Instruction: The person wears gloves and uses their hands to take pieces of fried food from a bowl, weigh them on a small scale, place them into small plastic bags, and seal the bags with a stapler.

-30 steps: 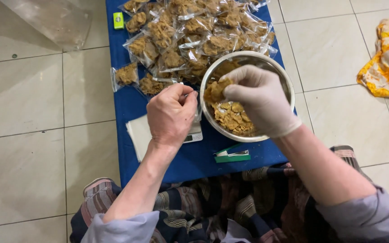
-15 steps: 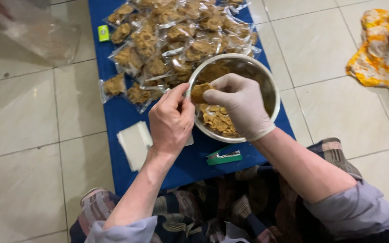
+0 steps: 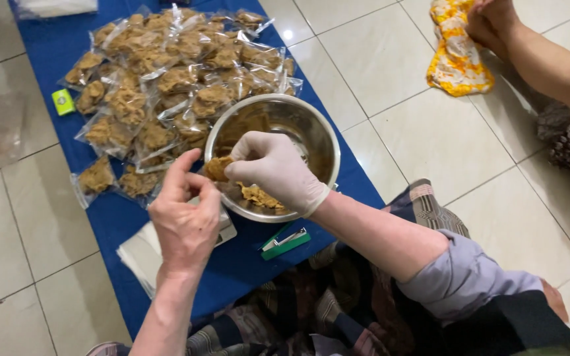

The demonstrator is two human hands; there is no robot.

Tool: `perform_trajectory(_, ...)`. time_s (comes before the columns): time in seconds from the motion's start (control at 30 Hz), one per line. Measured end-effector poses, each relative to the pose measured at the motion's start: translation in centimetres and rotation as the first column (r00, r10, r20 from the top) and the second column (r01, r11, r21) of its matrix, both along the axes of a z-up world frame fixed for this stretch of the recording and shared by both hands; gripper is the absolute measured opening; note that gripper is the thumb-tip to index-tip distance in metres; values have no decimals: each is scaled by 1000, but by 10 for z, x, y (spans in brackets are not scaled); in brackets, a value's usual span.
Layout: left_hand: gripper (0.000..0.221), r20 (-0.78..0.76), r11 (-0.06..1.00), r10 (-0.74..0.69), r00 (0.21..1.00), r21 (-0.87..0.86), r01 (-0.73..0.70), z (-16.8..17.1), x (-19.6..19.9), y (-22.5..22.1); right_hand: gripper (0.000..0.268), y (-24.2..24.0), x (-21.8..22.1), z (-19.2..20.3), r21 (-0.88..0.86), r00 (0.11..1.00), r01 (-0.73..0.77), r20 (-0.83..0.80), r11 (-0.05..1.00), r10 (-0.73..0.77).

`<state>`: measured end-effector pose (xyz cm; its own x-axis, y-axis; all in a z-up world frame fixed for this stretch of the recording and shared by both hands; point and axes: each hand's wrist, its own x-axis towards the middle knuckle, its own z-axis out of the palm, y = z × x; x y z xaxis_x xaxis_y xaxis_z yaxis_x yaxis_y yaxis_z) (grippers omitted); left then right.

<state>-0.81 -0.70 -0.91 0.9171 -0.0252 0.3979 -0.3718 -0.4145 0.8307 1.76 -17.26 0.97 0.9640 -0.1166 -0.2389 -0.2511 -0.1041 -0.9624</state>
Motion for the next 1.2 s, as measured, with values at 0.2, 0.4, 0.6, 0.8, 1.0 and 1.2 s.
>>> perform_trajectory(0.2,45,-25,999,-38,999,-40,37,4,-5,-2,25,2,-8,8,-207,983,-26,174,978,62)
perform_trajectory(0.4,44,-42,998,-67,997,-18,67,5,-4,-5,19,1,-11,-1,-474,941,-16,290,880,173)
perform_trajectory(0.6,45,-115,993,-82,990,-89,72,6,-7,-5,14,-3,-12,-9,-654,924,-129,192,746,329)
perform_trajectory(0.8,45,-157,989,-85,984,-133,64,-1,-1,-9,16,-7,-15,-4,-514,886,-2,397,858,240)
perform_trajectory(1.0,43,-243,974,-39,969,-225,-17,11,-2,-10,43,-27,-18,14,-701,712,-163,403,694,574)
perform_trajectory(1.2,45,-266,938,-130,955,-345,32,17,-4,-14,51,-39,-22,13,-815,581,-130,398,564,710)
